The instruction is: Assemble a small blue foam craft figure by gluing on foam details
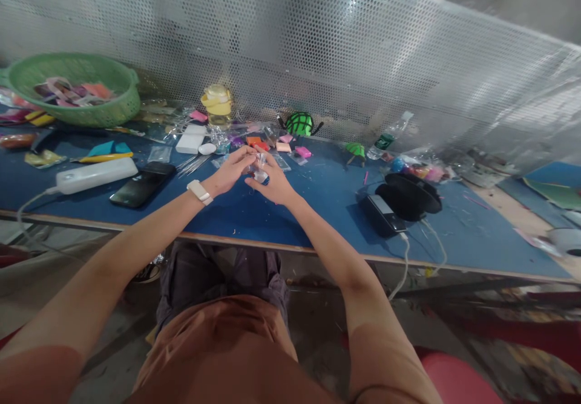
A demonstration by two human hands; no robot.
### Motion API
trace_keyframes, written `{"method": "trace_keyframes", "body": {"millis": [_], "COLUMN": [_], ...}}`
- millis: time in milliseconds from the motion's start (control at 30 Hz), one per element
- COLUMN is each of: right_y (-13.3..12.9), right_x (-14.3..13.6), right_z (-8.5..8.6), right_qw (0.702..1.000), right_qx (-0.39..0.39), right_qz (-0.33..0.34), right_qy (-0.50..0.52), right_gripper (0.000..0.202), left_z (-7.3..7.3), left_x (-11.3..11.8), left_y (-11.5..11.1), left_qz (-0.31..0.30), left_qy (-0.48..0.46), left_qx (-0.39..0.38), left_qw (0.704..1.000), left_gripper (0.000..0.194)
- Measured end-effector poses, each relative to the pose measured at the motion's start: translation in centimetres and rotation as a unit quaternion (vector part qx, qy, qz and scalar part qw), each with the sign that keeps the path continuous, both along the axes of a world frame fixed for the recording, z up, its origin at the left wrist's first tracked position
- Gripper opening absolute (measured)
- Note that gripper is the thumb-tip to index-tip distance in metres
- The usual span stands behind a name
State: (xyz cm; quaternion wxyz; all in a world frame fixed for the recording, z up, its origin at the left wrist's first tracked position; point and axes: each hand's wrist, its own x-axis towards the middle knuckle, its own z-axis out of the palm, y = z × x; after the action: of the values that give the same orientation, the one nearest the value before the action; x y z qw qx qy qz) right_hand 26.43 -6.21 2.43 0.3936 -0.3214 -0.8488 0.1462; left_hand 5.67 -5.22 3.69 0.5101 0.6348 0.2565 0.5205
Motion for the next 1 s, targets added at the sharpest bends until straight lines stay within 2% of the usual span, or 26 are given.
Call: {"method": "trace_keyframes", "body": {"millis": [167,367,500,600,700,867,1000], "right_y": [-0.3,-0.2,0.0,0.2,0.4,0.5,0.5], "right_x": [0.0,0.0,0.4,0.7,0.8,0.7,0.6], "right_z": [0.5,0.8,0.8,0.7,0.5,0.5,0.4], "right_qw": [1.000,0.999,0.999,0.999,0.998,0.999,0.998], "right_qx": [-0.006,0.002,0.003,-0.009,-0.022,-0.021,-0.024], "right_qz": [-0.005,-0.004,-0.029,-0.014,-0.005,-0.008,-0.002], "right_qy": [0.011,0.035,0.044,0.051,0.054,0.048,0.056], "right_gripper": [0.090,0.085,0.087,0.089,0.093,0.099,0.094], "left_z": [-0.2,-0.4,-0.7,-0.5,-0.2,-0.2,-0.4], "left_x": [-0.1,-0.2,-0.2,-0.4,-0.6,-0.8,-0.9], "left_y": [-0.1,0.2,0.8,1.2,1.2,1.2,1.4], "left_qz": [0.023,0.019,0.068,0.102,0.125,0.137,0.152], "left_qy": [0.023,0.022,-0.023,-0.014,-0.005,-0.002,0.002], "left_qx": [0.041,0.019,-0.014,0.025,0.052,0.077,0.096], "left_qw": [0.999,0.999,0.997,0.994,0.991,0.988,0.984], "left_gripper": [0.046,0.077,0.068,0.061,0.061,0.060,0.054]}}
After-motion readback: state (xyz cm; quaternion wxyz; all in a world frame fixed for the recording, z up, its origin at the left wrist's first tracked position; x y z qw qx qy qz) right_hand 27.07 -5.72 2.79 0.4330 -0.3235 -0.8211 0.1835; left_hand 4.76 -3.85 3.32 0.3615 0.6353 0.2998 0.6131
